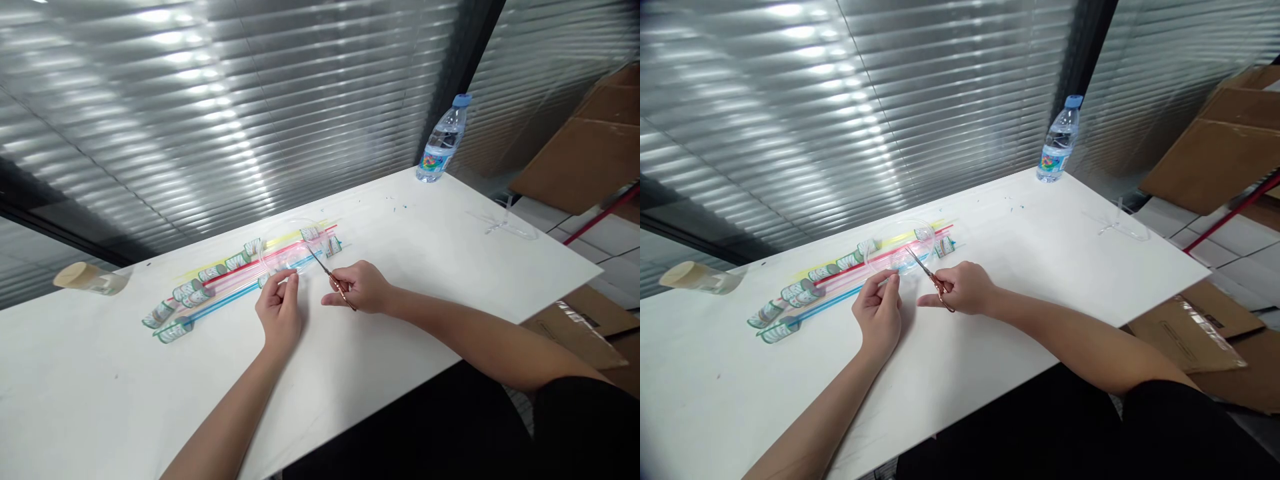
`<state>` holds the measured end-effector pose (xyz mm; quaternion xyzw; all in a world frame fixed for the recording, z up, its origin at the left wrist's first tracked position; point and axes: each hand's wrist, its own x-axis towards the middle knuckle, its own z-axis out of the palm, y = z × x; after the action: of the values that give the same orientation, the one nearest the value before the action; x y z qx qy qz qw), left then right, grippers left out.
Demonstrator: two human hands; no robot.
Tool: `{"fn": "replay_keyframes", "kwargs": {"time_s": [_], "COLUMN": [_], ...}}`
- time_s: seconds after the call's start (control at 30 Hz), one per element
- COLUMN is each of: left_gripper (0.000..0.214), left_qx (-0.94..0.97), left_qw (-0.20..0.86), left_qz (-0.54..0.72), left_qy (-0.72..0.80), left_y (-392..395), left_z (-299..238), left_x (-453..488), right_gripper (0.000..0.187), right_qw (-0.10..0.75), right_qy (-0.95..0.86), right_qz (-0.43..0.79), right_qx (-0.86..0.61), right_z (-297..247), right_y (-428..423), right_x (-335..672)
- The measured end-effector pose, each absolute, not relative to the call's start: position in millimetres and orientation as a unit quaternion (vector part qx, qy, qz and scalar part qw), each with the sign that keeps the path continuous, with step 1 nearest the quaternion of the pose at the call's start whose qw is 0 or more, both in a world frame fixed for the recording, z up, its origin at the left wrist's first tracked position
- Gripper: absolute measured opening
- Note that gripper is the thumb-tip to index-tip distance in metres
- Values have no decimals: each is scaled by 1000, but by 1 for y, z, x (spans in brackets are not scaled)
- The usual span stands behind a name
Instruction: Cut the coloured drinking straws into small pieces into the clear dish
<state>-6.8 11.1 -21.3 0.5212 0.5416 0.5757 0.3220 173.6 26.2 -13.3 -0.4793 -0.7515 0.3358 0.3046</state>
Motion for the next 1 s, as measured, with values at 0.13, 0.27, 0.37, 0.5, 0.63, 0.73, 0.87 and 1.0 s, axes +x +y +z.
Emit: {"fn": "replay_keyframes", "kwargs": {"time_s": [0.13, 0.27, 0.37, 0.5, 0.63, 0.73, 0.87, 1.0], "left_gripper": [24, 24, 23, 23, 23, 23, 24, 24], "left_qx": [526, 526, 525, 525, 519, 520, 516, 510], "left_qw": [300, 296, 293, 292, 285, 277, 283, 287], "left_qz": [576, 573, 571, 570, 573, 573, 573, 573], "left_qy": [549, 555, 559, 561, 566, 570, 570, 574], "left_y": [11, 11, 11, 11, 12, 12, 13, 13], "left_z": [-22, -23, -23, -23, -24, -24, -25, -26], "left_x": [-7, -7, -7, -8, -8, -8, -9, -9], "right_gripper": [57, 57, 57, 57, 56, 54, 52, 52], "right_qw": [296, 282, 277, 286, 286, 280, 279, 274], "right_qy": [-751, -754, -757, -752, -744, -739, -734, -732], "right_qz": [340, 340, 339, 347, 369, 389, 402, 407], "right_qx": [-482, -486, -486, -482, -478, -474, -470, -472], "right_z": [-13, -12, -12, -12, -12, -13, -13, -13], "right_y": [27, 27, 27, 28, 28, 28, 29, 29], "right_x": [174, 175, 175, 175, 175, 176, 177, 177]}}
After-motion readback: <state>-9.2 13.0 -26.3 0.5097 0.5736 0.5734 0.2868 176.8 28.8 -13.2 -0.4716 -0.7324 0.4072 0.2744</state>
